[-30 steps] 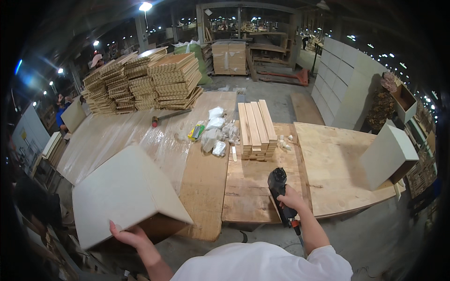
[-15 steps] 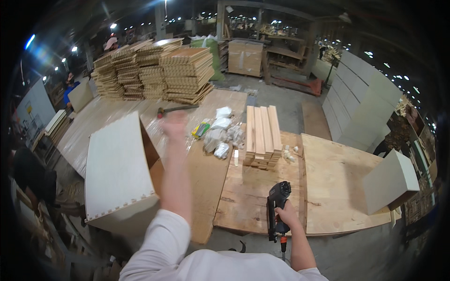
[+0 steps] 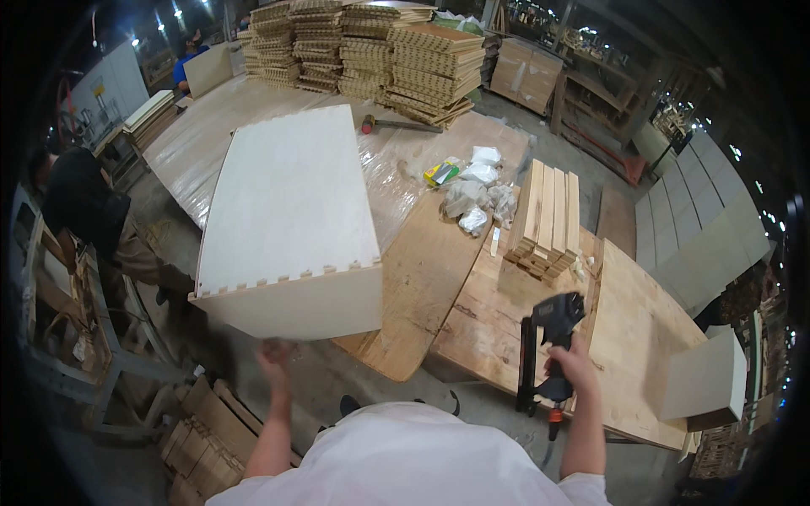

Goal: The person assembles a white wooden box using a pneumatic nail gun. They align the box panels and drive nails into the corners to secure the structure. The person then places a thin wooden trim piece along the top edge of the box and fastens it with the nail gun.

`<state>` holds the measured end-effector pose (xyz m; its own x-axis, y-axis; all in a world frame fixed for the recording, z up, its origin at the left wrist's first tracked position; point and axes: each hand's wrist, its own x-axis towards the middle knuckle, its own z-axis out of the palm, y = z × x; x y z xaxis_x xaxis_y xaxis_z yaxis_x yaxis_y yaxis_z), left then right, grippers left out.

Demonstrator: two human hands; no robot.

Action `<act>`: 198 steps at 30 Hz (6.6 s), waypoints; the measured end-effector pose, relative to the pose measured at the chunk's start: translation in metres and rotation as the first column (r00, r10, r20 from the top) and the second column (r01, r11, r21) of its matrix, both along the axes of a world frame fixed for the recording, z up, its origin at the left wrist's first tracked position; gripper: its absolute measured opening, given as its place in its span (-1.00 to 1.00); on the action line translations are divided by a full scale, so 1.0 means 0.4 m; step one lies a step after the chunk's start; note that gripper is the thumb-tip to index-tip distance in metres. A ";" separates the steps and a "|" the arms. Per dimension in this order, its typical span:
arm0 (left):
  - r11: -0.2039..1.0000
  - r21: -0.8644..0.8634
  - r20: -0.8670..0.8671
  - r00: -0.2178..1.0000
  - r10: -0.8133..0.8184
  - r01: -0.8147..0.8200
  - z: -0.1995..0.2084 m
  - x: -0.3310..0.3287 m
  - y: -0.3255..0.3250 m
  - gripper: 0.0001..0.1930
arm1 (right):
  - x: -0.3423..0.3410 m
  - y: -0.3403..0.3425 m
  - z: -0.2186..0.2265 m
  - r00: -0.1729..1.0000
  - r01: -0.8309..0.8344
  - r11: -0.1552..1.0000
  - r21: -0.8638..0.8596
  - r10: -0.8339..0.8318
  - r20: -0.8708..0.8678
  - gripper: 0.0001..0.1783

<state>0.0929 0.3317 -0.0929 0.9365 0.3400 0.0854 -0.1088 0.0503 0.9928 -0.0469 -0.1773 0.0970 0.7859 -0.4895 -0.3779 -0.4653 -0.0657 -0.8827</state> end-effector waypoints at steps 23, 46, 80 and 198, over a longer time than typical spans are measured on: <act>0.804 0.592 0.185 0.962 -0.200 0.054 0.141 -0.031 -0.119 -0.76 | 0.422 0.311 0.683 0.765 -0.644 0.741 -0.190 0.624 -0.157 -0.62; 0.788 0.614 0.153 0.974 -0.166 0.038 0.129 -0.036 -0.116 -0.72 | 0.392 0.452 0.665 0.622 -0.782 0.614 -0.106 0.775 -0.107 -0.62; 0.925 0.379 0.170 0.984 -0.053 -0.015 0.016 -0.003 0.023 -0.71 | 0.197 0.348 0.557 0.788 -0.593 0.792 -0.149 0.608 0.097 -0.56; 0.684 0.220 -0.862 0.467 -0.197 0.695 -0.251 -0.114 0.139 -0.69 | 0.568 0.502 0.206 0.573 -0.410 0.351 -0.841 0.817 0.062 -0.74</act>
<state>0.0471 0.3872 -0.1935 0.7204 -0.0117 -0.6935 0.5267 -0.6413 0.5580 0.1803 0.0237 0.1793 0.9193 0.2976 0.2575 0.3864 -0.8066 -0.4474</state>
